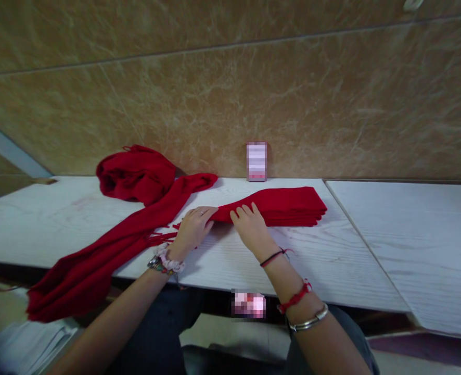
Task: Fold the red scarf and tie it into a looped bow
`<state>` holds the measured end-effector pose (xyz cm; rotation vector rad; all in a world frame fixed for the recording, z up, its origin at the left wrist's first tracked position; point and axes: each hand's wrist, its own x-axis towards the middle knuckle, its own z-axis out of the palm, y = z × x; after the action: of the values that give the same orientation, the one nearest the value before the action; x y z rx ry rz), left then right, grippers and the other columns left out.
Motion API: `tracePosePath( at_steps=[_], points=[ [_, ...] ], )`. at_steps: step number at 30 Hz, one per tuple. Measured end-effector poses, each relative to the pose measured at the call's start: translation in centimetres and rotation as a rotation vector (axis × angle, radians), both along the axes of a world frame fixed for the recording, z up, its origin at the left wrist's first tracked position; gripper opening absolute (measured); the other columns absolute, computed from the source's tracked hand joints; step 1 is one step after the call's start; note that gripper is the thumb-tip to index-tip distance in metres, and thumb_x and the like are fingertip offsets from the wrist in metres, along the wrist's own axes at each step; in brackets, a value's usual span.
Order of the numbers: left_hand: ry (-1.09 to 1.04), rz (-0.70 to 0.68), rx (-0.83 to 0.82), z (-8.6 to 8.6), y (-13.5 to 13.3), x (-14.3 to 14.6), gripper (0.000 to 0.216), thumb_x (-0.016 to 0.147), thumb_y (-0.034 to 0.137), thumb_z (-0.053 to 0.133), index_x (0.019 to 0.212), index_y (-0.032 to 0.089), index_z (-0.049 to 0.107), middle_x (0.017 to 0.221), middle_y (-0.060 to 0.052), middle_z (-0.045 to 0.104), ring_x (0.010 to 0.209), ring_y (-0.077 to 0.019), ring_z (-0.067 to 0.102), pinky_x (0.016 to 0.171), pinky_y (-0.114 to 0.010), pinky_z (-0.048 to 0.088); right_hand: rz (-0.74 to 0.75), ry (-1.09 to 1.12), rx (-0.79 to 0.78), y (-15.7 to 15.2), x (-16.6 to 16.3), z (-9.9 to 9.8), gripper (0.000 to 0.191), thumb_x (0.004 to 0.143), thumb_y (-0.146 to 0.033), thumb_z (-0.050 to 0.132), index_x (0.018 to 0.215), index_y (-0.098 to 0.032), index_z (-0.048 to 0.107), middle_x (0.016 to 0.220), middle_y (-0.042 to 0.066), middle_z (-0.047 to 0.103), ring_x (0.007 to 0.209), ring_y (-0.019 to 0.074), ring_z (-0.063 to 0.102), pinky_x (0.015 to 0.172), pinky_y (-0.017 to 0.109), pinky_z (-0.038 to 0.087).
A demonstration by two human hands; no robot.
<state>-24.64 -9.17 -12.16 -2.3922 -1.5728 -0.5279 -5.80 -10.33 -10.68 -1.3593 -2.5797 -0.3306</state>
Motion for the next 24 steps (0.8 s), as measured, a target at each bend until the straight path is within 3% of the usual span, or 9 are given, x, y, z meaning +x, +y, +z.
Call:
tracePosePath(
  at_steps=[4,8,15,19,21,24],
  points=[
    [-0.048,0.069,-0.077,-0.5,0.0,-1.8,0.043,0.088,0.017,0.053,0.13,0.016,0.053,0.126,-0.013,0.061,0.114,-0.025,0.058,0.098,-0.041,0.047,-0.094,-0.075,-0.101,0.3,-0.5,0.2,0.033,0.091,-0.007,0.039,0.11,-0.01,0.066,0.105,0.015,0.069,0.103,0.0251,0.061,0.104,0.043,0.035],
    [-0.102,0.11,-0.148,-0.7,0.3,-3.7,0.047,0.085,0.013,0.052,0.132,0.013,0.052,0.119,-0.014,0.065,0.107,-0.0247,0.063,0.095,-0.039,0.049,-0.099,-0.106,-0.121,0.1,-0.9,0.2,0.032,0.091,-0.007,0.039,0.106,-0.01,0.067,0.105,0.016,0.069,0.102,0.0252,0.061,0.096,0.039,0.039],
    [-0.56,0.065,-0.09,0.1,0.8,-6.4,0.044,0.079,0.017,0.052,0.122,0.015,0.058,0.12,-0.008,0.066,0.111,-0.0208,0.061,0.1,-0.035,0.047,-0.062,-0.109,-0.073,0.2,-0.5,0.3,0.035,0.092,-0.006,0.037,0.112,-0.01,0.065,0.105,0.016,0.068,0.101,0.0254,0.061,0.09,0.037,0.039],
    [-0.556,0.052,-0.005,0.7,0.6,-7.4,0.051,0.07,0.006,0.043,0.116,0.015,0.062,0.116,-0.007,0.066,0.109,-0.0188,0.06,0.102,-0.034,0.045,-0.052,-0.096,-0.077,0.6,0.0,0.4,0.031,0.092,-0.007,0.038,0.104,-0.011,0.067,0.101,0.015,0.069,0.097,0.025,0.061,0.083,0.035,0.04],
    [-0.457,0.0,-0.107,1.3,0.3,-7.6,0.048,0.069,0.007,0.045,0.112,0.013,0.065,0.115,-0.009,0.066,0.111,-0.0199,0.06,0.103,-0.035,0.043,-0.032,-0.107,-0.079,0.7,0.2,0.3,0.03,0.092,-0.007,0.039,0.102,-0.011,0.067,0.1,0.014,0.069,0.096,0.0248,0.061,0.081,0.034,0.04],
    [-0.376,-0.19,-0.395,2.9,-0.1,-7.5,0.041,0.077,0.019,0.053,0.116,0.013,0.063,0.121,-0.01,0.065,0.114,-0.0207,0.059,0.103,-0.034,0.043,0.012,-0.15,-0.086,0.5,0.5,0.0,0.03,0.092,-0.008,0.04,0.102,-0.011,0.067,0.1,0.014,0.068,0.097,0.0248,0.061,0.082,0.035,0.04]
  ],
)
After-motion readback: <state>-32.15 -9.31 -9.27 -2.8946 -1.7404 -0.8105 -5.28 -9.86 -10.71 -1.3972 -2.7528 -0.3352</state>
